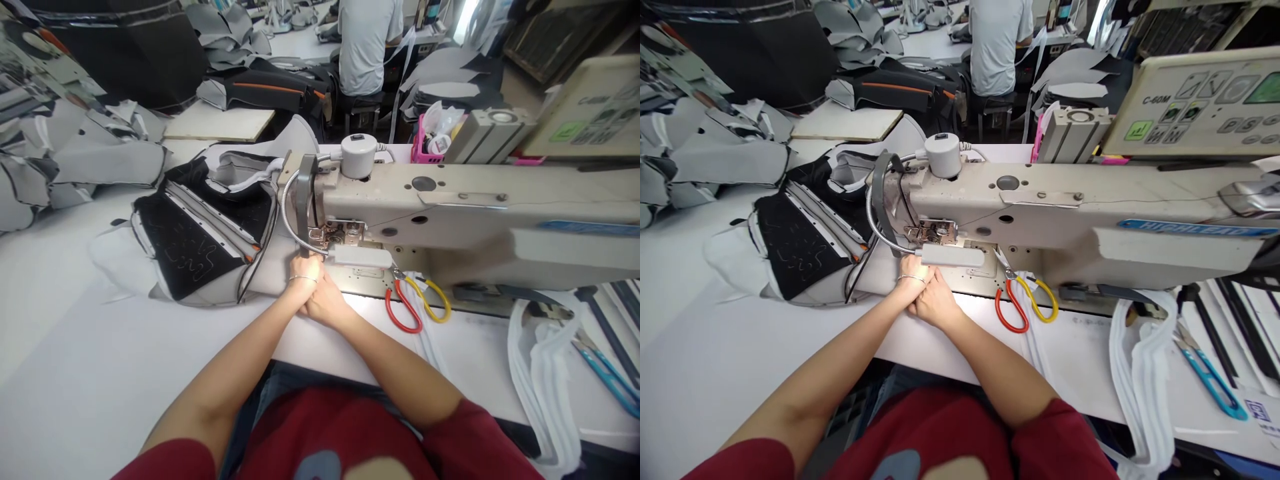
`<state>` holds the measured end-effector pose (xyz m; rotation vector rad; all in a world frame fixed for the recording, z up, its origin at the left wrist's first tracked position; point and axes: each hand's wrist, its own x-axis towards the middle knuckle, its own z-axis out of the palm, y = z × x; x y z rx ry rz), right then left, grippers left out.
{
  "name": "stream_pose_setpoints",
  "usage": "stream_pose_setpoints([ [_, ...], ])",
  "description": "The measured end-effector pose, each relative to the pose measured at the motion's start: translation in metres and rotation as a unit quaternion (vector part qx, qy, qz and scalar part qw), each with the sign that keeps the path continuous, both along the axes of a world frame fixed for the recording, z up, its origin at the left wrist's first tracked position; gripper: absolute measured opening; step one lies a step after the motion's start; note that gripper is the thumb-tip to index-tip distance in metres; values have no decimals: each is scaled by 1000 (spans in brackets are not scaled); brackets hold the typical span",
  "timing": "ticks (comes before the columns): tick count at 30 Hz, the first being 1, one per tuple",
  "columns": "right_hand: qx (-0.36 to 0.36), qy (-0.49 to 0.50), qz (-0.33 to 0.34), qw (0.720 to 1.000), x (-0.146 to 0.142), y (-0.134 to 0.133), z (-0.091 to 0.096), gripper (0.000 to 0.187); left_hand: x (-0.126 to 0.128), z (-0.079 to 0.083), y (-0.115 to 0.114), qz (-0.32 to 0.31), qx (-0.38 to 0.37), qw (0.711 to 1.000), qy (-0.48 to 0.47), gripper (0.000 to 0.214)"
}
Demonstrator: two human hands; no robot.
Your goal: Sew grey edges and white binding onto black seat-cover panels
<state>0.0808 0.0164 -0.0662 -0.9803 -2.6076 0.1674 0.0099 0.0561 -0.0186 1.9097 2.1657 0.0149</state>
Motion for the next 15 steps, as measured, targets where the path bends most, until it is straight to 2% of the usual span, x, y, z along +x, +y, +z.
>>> stream_pose_setpoints([
  [8,12,-2,-19,1000,-2,-5,1,51,-10,-8,-3,-57,46,996,46,24],
  [15,18,-21,-14,1000,2,-5,8,54,-11,-3,0,-73,59,995,-45,25],
])
